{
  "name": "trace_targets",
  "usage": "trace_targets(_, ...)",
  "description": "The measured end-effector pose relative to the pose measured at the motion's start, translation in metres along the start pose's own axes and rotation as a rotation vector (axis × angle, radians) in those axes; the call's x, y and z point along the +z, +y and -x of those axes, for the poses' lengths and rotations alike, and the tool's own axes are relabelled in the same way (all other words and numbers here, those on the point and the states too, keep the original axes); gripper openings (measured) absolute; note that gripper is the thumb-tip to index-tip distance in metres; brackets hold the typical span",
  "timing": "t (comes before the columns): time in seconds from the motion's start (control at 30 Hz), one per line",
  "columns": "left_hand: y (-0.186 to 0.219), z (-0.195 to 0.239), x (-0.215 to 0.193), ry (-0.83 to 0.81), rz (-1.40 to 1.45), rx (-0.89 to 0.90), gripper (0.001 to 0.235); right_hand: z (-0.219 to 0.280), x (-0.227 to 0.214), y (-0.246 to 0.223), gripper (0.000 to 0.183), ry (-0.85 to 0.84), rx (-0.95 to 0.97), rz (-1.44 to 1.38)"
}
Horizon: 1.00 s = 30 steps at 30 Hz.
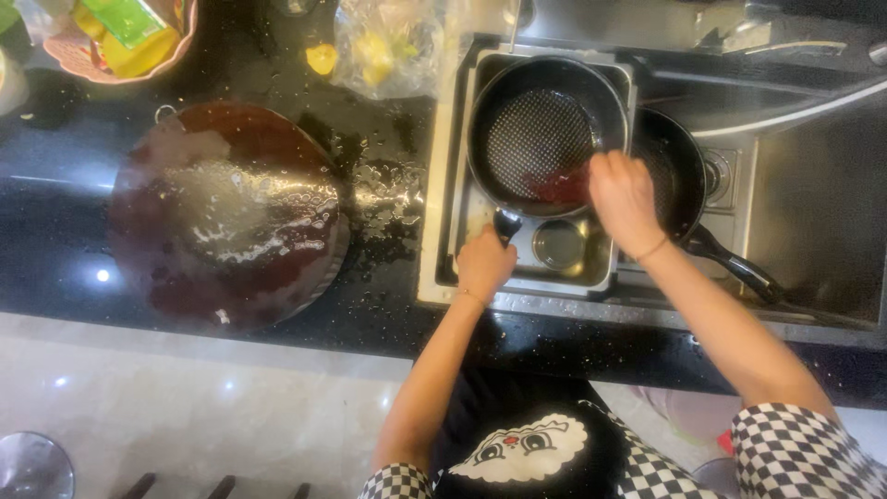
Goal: The person washes two non-stick frying pans in a kitchen sink. They rinse the pans under running water, scrub the interior surfaces with a red scouring pad, and rinse again to remove residue. The pans are handled one at a time and remain in the sink area throughout the task.
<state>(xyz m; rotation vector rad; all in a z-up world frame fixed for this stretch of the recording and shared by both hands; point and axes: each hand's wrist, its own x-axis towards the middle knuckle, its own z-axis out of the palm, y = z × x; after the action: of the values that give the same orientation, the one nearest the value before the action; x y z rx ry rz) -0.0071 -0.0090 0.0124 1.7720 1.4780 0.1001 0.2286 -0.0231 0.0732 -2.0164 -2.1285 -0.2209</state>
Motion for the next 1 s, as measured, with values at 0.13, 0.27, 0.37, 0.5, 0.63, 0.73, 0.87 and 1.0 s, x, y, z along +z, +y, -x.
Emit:
trace_targets(0.13, -0.004, 0.0, 0.009, -0.012, 0.027, -0.015, 0.038, 0.04, -0.035, -0.03, 0.01, -0.031, 0.012, -0.228)
trace_targets(0.27, -0.013, -0.009, 0.012, -0.021, 0.074, 0.009, 0.041, 0.057, -0.053, -0.043, 0.008, -0.034, -0.152, -0.42)
trace_targets(0.37, -0.016, -0.01, 0.014, -0.025, 0.203, 0.079, 0.041, 0.064, -0.057, -0.043, 0.012, -0.127, -0.291, -0.454)
trace_targets(0.5, -0.007, -0.003, 0.002, -0.188, 0.393, -0.043, 0.041, 0.062, -0.066, -0.024, 0.021, -0.211, -0.143, -0.397)
trace_targets(0.63, 0.006, 0.011, -0.014, -0.262, 0.459, -0.042, 0.04, 0.054, -0.079, 0.049, 0.028, -0.025, 0.117, -0.14)
trace_targets(0.73, 0.01, 0.016, -0.022, -0.349, 0.486, -0.044, 0.041, 0.042, -0.078, 0.132, 0.038, 0.153, 0.274, 0.128)
trace_targets(0.87, 0.022, 0.023, -0.021, -0.534, 0.909, -0.051, 0.022, 0.037, -0.063, 0.215, 0.049, 0.27, 0.287, 0.291)
trace_targets(1.0, 0.046, 0.028, -0.022, -0.795, 1.309, -0.209, 0.014, 0.039, -0.044, 0.245, 0.051, 0.258, 0.286, 0.26)
